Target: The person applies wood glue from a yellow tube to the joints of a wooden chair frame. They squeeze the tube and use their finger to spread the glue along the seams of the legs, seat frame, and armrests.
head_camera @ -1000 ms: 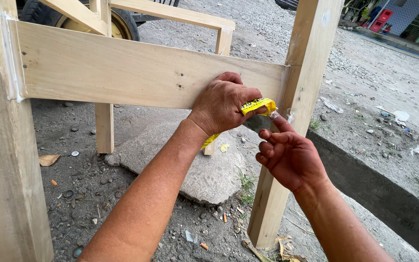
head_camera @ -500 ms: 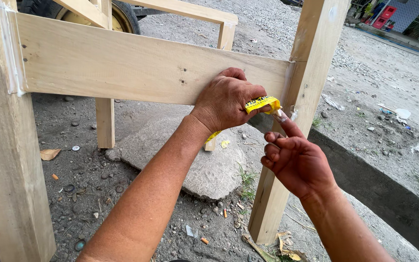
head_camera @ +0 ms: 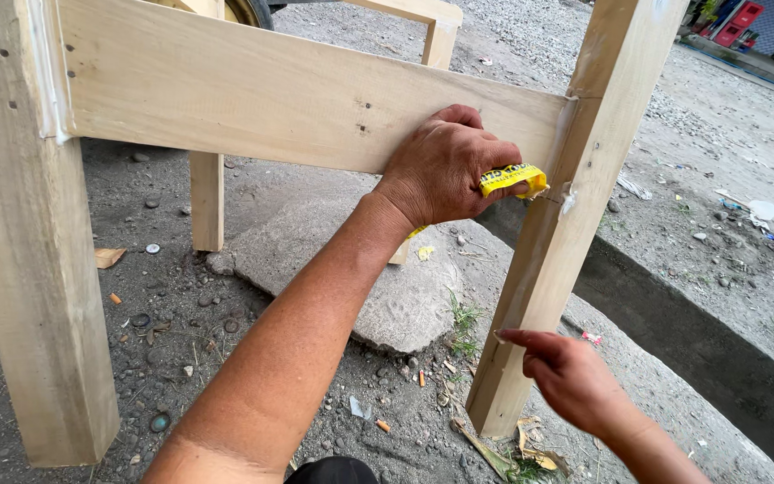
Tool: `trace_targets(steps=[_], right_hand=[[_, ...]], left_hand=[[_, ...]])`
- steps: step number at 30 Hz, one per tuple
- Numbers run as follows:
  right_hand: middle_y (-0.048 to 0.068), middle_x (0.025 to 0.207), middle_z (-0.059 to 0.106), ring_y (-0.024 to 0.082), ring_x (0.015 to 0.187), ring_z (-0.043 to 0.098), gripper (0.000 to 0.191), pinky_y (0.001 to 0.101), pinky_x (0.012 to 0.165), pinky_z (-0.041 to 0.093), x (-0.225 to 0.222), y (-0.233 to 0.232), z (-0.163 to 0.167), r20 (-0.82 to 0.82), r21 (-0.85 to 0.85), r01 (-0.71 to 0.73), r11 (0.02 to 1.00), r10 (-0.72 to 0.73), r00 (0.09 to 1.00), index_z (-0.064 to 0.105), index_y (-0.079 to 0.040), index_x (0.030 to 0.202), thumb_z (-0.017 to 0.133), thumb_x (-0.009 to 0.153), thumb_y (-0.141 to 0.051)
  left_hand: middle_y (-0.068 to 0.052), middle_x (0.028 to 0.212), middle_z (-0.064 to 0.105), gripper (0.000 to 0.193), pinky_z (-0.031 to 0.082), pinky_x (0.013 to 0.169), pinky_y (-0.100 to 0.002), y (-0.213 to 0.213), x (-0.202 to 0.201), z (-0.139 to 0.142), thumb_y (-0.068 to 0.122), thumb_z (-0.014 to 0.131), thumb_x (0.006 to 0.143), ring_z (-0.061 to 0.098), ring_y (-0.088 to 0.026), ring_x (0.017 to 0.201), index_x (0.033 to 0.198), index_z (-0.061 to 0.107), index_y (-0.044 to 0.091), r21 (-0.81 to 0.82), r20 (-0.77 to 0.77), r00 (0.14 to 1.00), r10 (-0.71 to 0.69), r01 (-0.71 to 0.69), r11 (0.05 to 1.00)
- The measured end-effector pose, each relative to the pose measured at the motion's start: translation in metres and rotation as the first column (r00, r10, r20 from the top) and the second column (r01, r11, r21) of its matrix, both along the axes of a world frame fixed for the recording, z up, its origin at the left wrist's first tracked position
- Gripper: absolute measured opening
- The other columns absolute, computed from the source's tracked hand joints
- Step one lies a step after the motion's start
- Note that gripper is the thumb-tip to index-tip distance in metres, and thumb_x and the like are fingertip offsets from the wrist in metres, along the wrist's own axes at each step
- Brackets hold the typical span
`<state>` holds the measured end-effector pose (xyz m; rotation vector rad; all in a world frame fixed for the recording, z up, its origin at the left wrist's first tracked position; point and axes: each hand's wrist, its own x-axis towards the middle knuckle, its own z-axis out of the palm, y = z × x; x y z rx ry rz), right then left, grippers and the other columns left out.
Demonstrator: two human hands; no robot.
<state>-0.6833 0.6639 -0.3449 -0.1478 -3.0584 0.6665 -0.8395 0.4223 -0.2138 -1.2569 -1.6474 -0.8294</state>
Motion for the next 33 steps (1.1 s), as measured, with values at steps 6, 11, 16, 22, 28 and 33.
trace_targets(steps=[6, 11, 16, 22, 28, 33], right_hand=[[0.004, 0.096, 0.067, 0.021, 0.075, 0.067, 0.060, 0.0387, 0.066, 0.057, 0.005, -0.022, -0.009, 0.074, 0.670, -0.044, 0.741, -0.008, 0.997, 0.050, -0.031, 0.151, 0.050, 0.093, -0.014], [0.001, 0.069, 0.056, 0.013, 0.056, 0.050, 0.069, 0.0351, 0.055, 0.050, 0.014, -0.046, -0.031, 0.315, 0.922, -0.281, 0.267, -0.095, 0.944, 0.012, 0.000, 0.161, 0.042, 0.100, -0.013], [0.006, 0.071, 0.059, 0.016, 0.051, 0.050, 0.063, 0.0378, 0.045, 0.045, 0.002, -0.073, -0.037, 0.451, 0.892, -0.448, 0.052, -0.152, 0.880, 0.024, 0.017, 0.157, 0.040, 0.106, -0.015], [0.007, 0.073, 0.057, 0.017, 0.054, 0.050, 0.049, 0.0373, 0.044, 0.041, 0.010, -0.084, -0.031, 0.498, 0.865, -0.481, 0.144, -0.118, 0.859, 0.040, 0.019, 0.144, 0.043, 0.108, -0.014], [0.001, 0.070, 0.053, 0.009, 0.053, 0.039, 0.067, 0.0305, 0.044, 0.034, 0.011, -0.061, -0.027, 0.428, 0.877, -0.386, 0.284, -0.100, 0.898, 0.012, 0.007, 0.162, 0.041, 0.105, -0.012], [0.002, 0.070, 0.052, 0.010, 0.053, 0.040, 0.072, 0.0308, 0.044, 0.035, 0.011, -0.057, -0.034, 0.429, 0.874, -0.373, 0.312, -0.130, 0.894, 0.004, 0.007, 0.164, 0.040, 0.104, -0.009]], left_hand=[[0.001, 0.073, 0.073, 0.022, 0.048, 0.101, -0.042, 0.001, -0.003, 0.000, 0.041, 0.080, 0.086, 0.070, -0.026, 0.080, 0.088, 0.072, 0.021, -0.009, 0.010, 1.000, -0.010, 0.010, 1.000], [0.000, 0.072, 0.072, 0.024, 0.048, 0.101, -0.042, 0.002, -0.003, -0.002, 0.044, 0.078, 0.089, 0.070, -0.025, 0.074, 0.087, 0.073, 0.020, 0.000, 0.009, 1.000, -0.017, 0.017, 1.000], [-0.002, 0.070, 0.071, 0.027, 0.049, 0.102, -0.042, 0.002, -0.002, -0.002, 0.045, 0.076, 0.093, 0.071, -0.024, 0.070, 0.087, 0.072, 0.019, -0.006, 0.029, 0.999, -0.038, 0.038, 0.999], [-0.002, 0.068, 0.071, 0.024, 0.048, 0.104, -0.043, 0.002, -0.003, -0.001, 0.043, 0.076, 0.093, 0.071, -0.022, 0.068, 0.086, 0.072, 0.019, -0.001, 0.047, 0.998, -0.048, 0.049, 0.999], [-0.003, 0.072, 0.072, 0.021, 0.049, 0.104, -0.043, 0.002, -0.003, -0.002, 0.040, 0.077, 0.092, 0.072, -0.024, 0.072, 0.088, 0.073, 0.019, 0.013, 0.022, 0.999, -0.049, 0.049, 0.999], [-0.003, 0.071, 0.072, 0.022, 0.050, 0.103, -0.044, 0.002, -0.003, -0.001, 0.039, 0.078, 0.092, 0.072, -0.024, 0.071, 0.088, 0.073, 0.019, 0.004, 0.030, 0.998, -0.047, 0.047, 0.999]])
